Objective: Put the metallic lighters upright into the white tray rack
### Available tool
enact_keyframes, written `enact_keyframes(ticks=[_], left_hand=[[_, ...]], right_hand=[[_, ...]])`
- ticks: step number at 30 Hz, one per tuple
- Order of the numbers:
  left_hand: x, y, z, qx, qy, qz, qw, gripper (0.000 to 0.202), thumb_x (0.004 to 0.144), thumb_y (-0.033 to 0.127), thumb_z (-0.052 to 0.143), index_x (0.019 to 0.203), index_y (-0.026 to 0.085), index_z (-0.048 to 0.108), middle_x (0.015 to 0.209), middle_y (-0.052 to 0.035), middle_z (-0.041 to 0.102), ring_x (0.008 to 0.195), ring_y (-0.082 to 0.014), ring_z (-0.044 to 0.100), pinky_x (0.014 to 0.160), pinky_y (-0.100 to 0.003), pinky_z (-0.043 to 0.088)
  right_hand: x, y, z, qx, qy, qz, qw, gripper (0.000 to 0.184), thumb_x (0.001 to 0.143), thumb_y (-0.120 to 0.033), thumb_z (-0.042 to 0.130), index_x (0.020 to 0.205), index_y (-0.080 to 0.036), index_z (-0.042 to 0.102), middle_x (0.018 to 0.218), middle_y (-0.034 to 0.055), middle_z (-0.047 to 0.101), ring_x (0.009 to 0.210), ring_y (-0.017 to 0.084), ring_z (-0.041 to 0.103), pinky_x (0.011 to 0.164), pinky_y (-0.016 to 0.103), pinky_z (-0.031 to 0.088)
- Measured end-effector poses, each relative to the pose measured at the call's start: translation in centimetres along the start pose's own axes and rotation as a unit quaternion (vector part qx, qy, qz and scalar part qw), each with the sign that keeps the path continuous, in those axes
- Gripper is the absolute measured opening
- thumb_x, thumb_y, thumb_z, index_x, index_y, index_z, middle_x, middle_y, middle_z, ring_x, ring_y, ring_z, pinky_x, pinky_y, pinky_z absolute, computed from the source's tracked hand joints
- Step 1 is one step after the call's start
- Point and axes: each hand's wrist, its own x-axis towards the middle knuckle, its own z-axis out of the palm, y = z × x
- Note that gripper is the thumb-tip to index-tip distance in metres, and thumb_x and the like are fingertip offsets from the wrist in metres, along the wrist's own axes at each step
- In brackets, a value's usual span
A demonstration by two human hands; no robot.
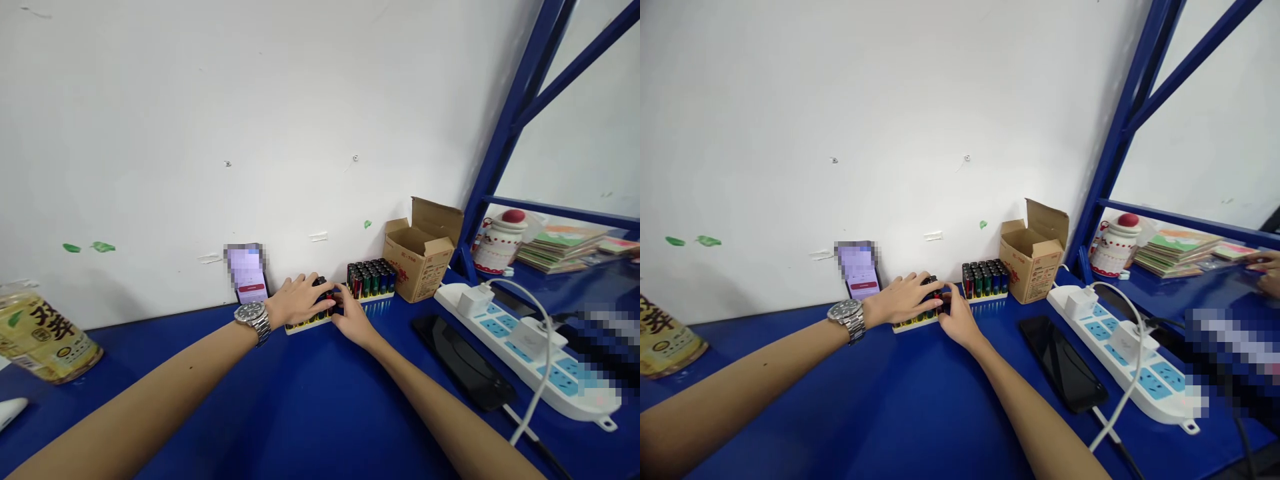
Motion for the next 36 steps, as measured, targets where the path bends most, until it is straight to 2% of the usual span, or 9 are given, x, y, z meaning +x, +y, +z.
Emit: enact_keyframes(ticks=[3, 6, 12, 18, 22, 25, 29, 32, 36], left_hand=[[0.2, -0.3, 0.0, -0.019, 0.002, 0.020, 1.000, 0.054, 0.091, 0.060, 0.021, 0.128, 0.031, 0.048, 0.123, -0.0121, 0.049, 0.098, -0.0309, 0.054, 0.079, -0.048, 0.044], [0.4, -0.2, -0.1, -0.015, -0.007, 0.013, 1.000, 0.052, 0.092, 0.057, 0.019, 0.126, 0.030, 0.049, 0.119, -0.0124, 0.050, 0.097, -0.0312, 0.054, 0.078, -0.047, 0.044], [0.7, 0.6, 0.1, -0.055, 0.009, -0.079, 0.995, 0.052, 0.091, 0.058, 0.021, 0.118, 0.027, 0.053, 0.108, -0.0131, 0.053, 0.095, -0.0333, 0.056, 0.076, -0.047, 0.045], [1.4, 0.0, 0.2, -0.161, 0.052, -0.157, 0.973, 0.042, 0.090, 0.053, 0.031, 0.106, 0.022, 0.055, 0.089, -0.0102, 0.059, 0.092, -0.0292, 0.058, 0.080, -0.039, 0.043], [1.3, -0.1, -0.1, -0.221, 0.075, -0.194, 0.953, 0.032, 0.089, 0.049, 0.039, 0.091, 0.022, 0.056, 0.081, -0.0077, 0.063, 0.086, -0.0274, 0.060, 0.074, -0.035, 0.043], [0.9, 0.1, -0.2, -0.339, 0.086, -0.249, 0.903, 0.029, 0.088, 0.048, 0.044, 0.089, 0.022, 0.054, 0.086, -0.0061, 0.066, 0.084, -0.0239, 0.062, 0.072, -0.032, 0.045], [0.0, 0.7, -0.2, -0.543, 0.074, -0.310, 0.777, 0.026, 0.088, 0.046, 0.047, 0.091, 0.021, 0.053, 0.081, -0.0026, 0.066, 0.075, -0.0185, 0.064, 0.062, -0.027, 0.050], [-0.5, 1.4, -0.1, -0.616, 0.082, -0.358, 0.697, 0.020, 0.089, 0.040, 0.049, 0.090, 0.020, 0.052, 0.070, -0.0004, 0.064, 0.062, -0.0159, 0.063, 0.057, -0.026, 0.051], [-0.9, 2.2, 0.4, -0.668, 0.122, -0.385, 0.625, 0.015, 0.090, 0.035, 0.050, 0.094, 0.020, 0.052, 0.069, 0.0001, 0.063, 0.055, -0.0143, 0.062, 0.055, -0.026, 0.052]], right_hand=[[0.1, 0.1, 0.1, -0.005, 0.009, 0.003, 1.000, 0.066, 0.063, -0.004, 0.046, 0.127, -0.019, 0.040, 0.110, 0.0103, 0.063, 0.105, 0.024, 0.058, 0.095, 0.044, 0.042], [0.1, 0.0, 0.1, -0.020, 0.011, 0.010, 1.000, 0.066, 0.062, -0.003, 0.046, 0.127, -0.017, 0.041, 0.110, 0.0112, 0.062, 0.106, 0.024, 0.058, 0.095, 0.044, 0.042], [-0.4, -1.5, -0.3, -0.042, -0.002, 0.020, 0.999, 0.067, 0.065, -0.008, 0.051, 0.130, -0.017, 0.040, 0.120, 0.0124, 0.058, 0.114, 0.026, 0.052, 0.097, 0.043, 0.040], [-1.1, -3.4, -0.7, -0.105, -0.077, 0.037, 0.991, 0.091, 0.069, -0.030, 0.066, 0.145, -0.010, 0.020, 0.141, 0.0209, 0.041, 0.127, 0.034, 0.040, 0.105, 0.049, 0.030], [-1.2, -3.4, -0.7, -0.087, -0.095, 0.019, 0.991, 0.105, 0.070, -0.045, 0.068, 0.148, -0.010, 0.007, 0.151, 0.0216, 0.023, 0.138, 0.033, 0.025, 0.111, 0.048, 0.023], [-1.3, -3.3, -0.8, -0.053, -0.090, 0.024, 0.994, 0.103, 0.075, -0.049, 0.063, 0.149, -0.011, 0.002, 0.151, 0.0207, 0.023, 0.138, 0.031, 0.027, 0.111, 0.047, 0.025], [-1.5, -3.5, -0.9, -0.041, -0.100, 0.038, 0.993, 0.096, 0.083, -0.050, 0.054, 0.149, -0.010, -0.003, 0.145, 0.0214, 0.035, 0.131, 0.032, 0.038, 0.107, 0.047, 0.030], [-1.5, -3.7, -0.6, -0.060, -0.107, 0.034, 0.992, 0.090, 0.089, -0.051, 0.043, 0.149, -0.006, -0.006, 0.143, 0.0233, 0.038, 0.130, 0.033, 0.040, 0.106, 0.048, 0.030], [-1.5, -3.6, 0.2, -0.063, -0.099, 0.030, 0.993, 0.076, 0.093, -0.045, 0.031, 0.150, -0.006, 0.000, 0.148, 0.0209, 0.031, 0.135, 0.031, 0.032, 0.110, 0.046, 0.024]])
